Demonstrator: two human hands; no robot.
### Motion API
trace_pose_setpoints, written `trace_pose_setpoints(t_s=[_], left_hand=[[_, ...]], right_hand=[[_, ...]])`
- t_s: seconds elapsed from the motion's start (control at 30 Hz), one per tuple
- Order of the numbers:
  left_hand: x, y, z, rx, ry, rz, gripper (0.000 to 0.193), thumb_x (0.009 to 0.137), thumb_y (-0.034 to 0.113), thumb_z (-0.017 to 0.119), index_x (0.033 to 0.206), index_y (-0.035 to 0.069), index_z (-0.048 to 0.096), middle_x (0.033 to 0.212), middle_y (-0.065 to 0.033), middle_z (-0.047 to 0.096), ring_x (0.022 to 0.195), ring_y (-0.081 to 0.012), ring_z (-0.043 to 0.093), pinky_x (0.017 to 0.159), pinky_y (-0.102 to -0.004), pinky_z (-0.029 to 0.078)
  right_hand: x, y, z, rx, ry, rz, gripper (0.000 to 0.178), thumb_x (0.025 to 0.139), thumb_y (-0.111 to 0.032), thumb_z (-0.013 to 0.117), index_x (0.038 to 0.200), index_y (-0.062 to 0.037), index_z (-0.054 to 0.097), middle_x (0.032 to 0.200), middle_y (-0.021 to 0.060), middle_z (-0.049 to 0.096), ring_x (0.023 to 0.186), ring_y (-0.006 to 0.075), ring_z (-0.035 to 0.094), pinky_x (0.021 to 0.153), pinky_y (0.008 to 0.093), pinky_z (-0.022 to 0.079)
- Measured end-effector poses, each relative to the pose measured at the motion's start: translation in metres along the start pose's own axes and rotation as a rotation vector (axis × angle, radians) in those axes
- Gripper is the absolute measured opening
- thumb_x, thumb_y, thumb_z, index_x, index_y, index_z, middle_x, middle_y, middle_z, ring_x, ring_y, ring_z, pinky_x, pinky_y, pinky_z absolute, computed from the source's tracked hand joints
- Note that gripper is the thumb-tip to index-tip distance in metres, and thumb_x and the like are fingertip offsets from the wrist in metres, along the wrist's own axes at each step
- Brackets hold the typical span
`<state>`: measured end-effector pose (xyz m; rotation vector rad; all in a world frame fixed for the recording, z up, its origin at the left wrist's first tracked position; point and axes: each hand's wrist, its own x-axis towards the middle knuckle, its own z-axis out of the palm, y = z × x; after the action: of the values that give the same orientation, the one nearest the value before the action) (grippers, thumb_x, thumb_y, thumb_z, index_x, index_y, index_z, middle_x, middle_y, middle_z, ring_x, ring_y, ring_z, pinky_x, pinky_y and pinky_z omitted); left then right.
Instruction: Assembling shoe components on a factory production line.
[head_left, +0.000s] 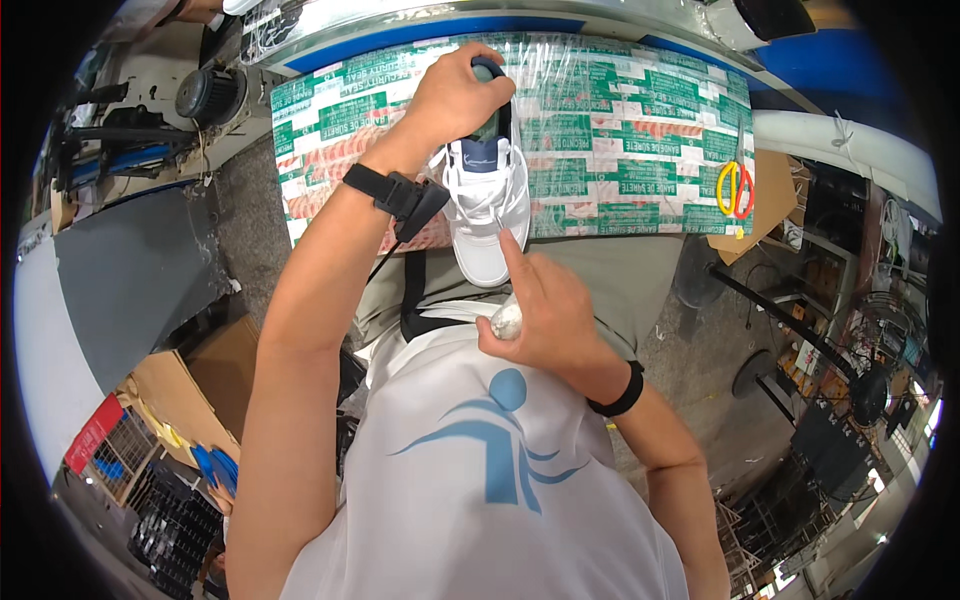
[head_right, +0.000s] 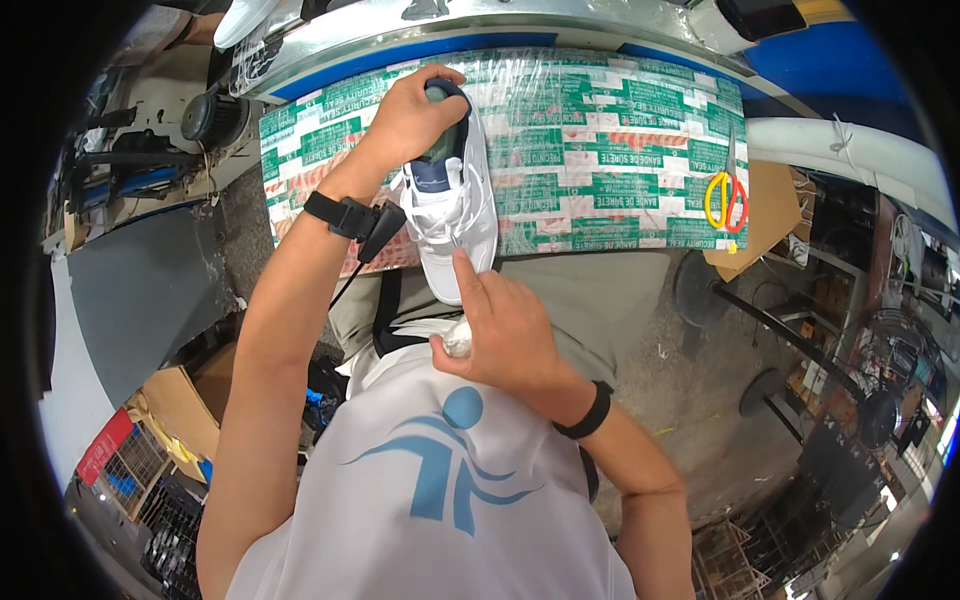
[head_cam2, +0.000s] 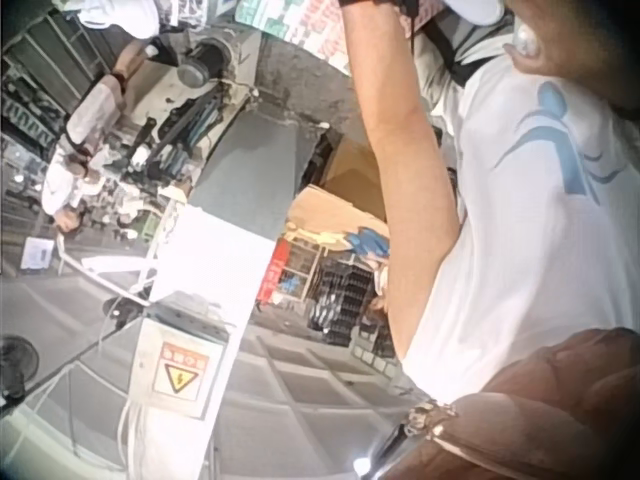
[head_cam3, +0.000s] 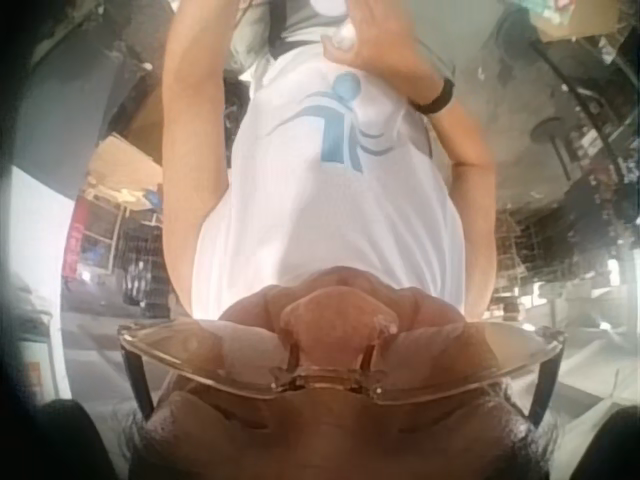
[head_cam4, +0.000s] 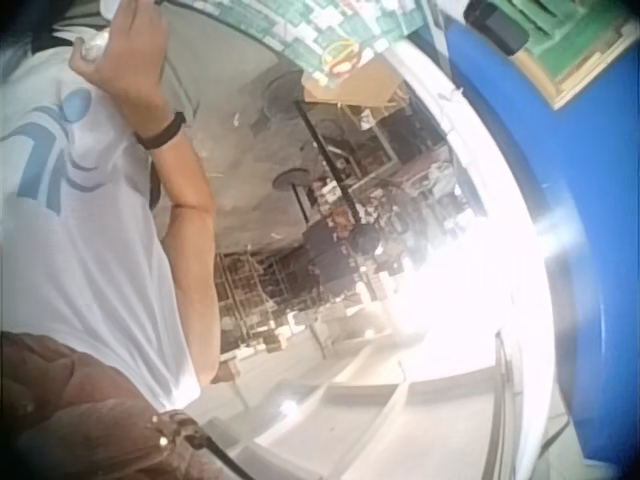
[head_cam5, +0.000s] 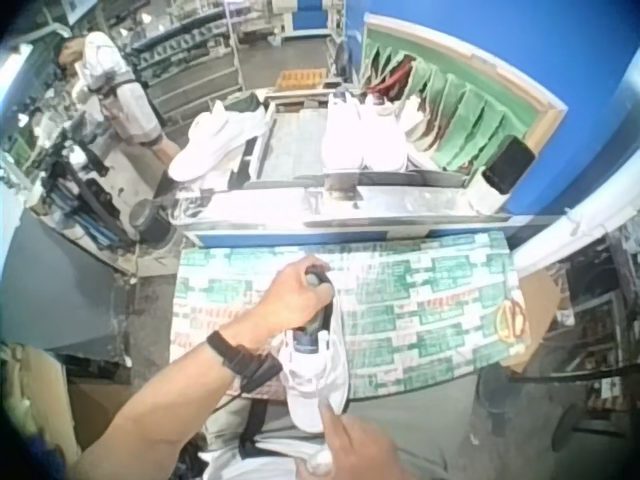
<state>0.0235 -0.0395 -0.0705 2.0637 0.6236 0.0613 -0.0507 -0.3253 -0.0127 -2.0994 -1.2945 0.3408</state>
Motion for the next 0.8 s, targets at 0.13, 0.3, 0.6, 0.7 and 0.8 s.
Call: trace_pose_setpoints(t_s=[0.13, 0.3, 0.6, 0.7, 0.8], left_hand=[[-0.001, 0.004, 0.001, -0.004, 0.019, 0.013, 0.046, 0.092, 0.031, 0.078, 0.130, 0.005, 0.077, 0.107, -0.0151, 0.081, 0.094, -0.0255, 0.077, 0.088, -0.0378, 0.060], [-0.003, 0.005, 0.002, -0.027, 0.016, -0.019, 0.046, 0.091, 0.031, 0.078, 0.128, 0.004, 0.077, 0.105, -0.0144, 0.080, 0.092, -0.0245, 0.076, 0.087, -0.0378, 0.060], [-0.001, 0.006, 0.003, -0.032, 0.035, 0.003, 0.046, 0.090, 0.031, 0.078, 0.126, 0.003, 0.077, 0.104, -0.0160, 0.080, 0.092, -0.0248, 0.077, 0.086, -0.0376, 0.060], [0.000, 0.002, 0.000, -0.042, 0.027, 0.014, 0.045, 0.090, 0.031, 0.078, 0.126, 0.003, 0.077, 0.104, -0.0168, 0.080, 0.093, -0.0252, 0.077, 0.087, -0.0376, 0.060], [-0.003, 0.009, -0.001, 0.009, 0.014, -0.009, 0.045, 0.091, 0.031, 0.078, 0.126, 0.003, 0.077, 0.104, -0.0171, 0.080, 0.092, -0.0257, 0.077, 0.086, -0.0378, 0.061]], right_hand=[[0.012, 0.010, 0.015, -0.001, 0.033, -0.095, 0.110, 0.070, -0.030, 0.092, 0.164, 0.0065, 0.049, 0.099, 0.0131, 0.063, 0.083, 0.0304, 0.062, 0.075, 0.0432, 0.054], [0.019, 0.008, 0.025, 0.011, 0.034, -0.135, 0.111, 0.071, -0.033, 0.092, 0.165, 0.0081, 0.048, 0.099, 0.0128, 0.063, 0.084, 0.0301, 0.062, 0.076, 0.0422, 0.054], [0.027, -0.003, 0.042, -0.071, 0.052, -0.101, 0.109, 0.073, -0.035, 0.092, 0.162, 0.0107, 0.049, 0.097, 0.0128, 0.062, 0.084, 0.0297, 0.063, 0.073, 0.0433, 0.053], [0.020, -0.012, 0.032, 0.047, 0.004, -0.037, 0.104, 0.074, -0.033, 0.092, 0.159, 0.0105, 0.052, 0.097, 0.0129, 0.062, 0.083, 0.0307, 0.063, 0.072, 0.0443, 0.053], [0.002, -0.004, 0.012, 0.167, -0.032, -0.006, 0.095, 0.073, -0.031, 0.092, 0.154, 0.0076, 0.059, 0.097, 0.0134, 0.062, 0.082, 0.0325, 0.063, 0.070, 0.0451, 0.053]])
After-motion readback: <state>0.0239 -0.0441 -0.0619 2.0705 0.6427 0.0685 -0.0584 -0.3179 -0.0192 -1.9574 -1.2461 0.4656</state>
